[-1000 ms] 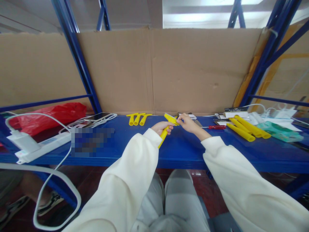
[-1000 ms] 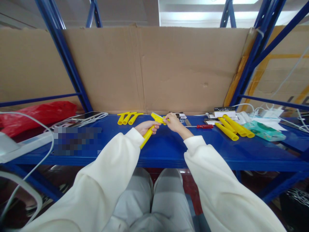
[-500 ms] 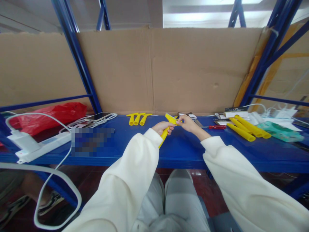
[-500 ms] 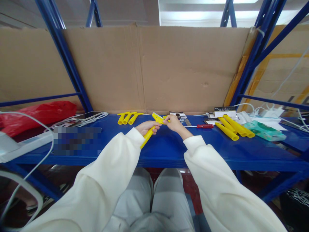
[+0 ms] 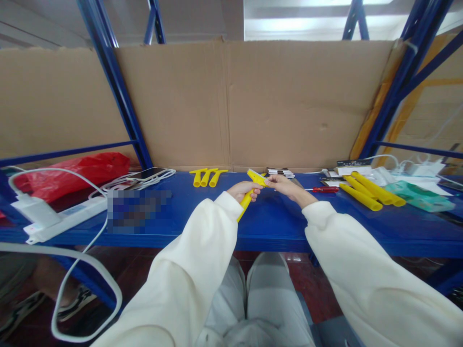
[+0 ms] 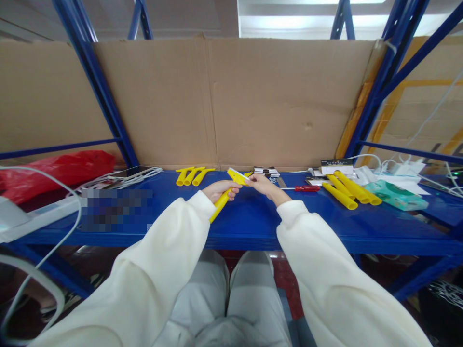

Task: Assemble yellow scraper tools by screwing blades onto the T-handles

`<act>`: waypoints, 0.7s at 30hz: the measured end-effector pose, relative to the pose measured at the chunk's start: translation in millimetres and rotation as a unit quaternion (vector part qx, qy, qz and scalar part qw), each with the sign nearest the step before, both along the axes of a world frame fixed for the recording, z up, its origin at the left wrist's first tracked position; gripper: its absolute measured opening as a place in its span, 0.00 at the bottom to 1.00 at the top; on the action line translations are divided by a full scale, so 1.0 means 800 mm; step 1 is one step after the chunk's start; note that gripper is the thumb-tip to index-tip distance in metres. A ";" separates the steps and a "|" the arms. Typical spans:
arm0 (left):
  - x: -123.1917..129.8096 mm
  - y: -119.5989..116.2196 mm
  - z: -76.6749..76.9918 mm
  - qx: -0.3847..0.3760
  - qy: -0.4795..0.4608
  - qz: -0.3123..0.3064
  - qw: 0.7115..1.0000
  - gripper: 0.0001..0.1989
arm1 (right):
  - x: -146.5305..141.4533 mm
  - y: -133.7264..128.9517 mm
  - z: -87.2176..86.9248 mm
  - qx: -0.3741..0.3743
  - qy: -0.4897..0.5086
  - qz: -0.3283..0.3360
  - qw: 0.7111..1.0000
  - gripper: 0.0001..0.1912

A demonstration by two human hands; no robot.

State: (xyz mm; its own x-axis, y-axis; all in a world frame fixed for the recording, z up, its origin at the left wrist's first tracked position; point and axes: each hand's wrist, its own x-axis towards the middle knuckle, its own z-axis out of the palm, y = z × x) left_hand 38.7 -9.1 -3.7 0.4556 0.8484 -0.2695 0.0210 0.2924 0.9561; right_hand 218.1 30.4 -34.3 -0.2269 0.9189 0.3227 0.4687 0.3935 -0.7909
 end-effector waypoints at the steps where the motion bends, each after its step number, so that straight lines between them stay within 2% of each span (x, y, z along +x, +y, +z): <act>1: 0.000 -0.001 0.000 0.000 0.000 0.000 1.000 0.10 | 0.001 0.000 0.000 -0.001 -0.001 0.000 1.000 0.18; 11: -0.001 -0.006 0.008 0.004 -0.002 0.019 1.000 0.12 | 0.000 0.005 -0.005 0.030 -0.003 -0.012 0.999 0.20; 21: -0.002 -0.006 0.008 -0.005 -0.009 0.042 0.999 0.11 | 0.007 0.005 -0.004 0.018 -0.016 -0.049 0.998 0.14</act>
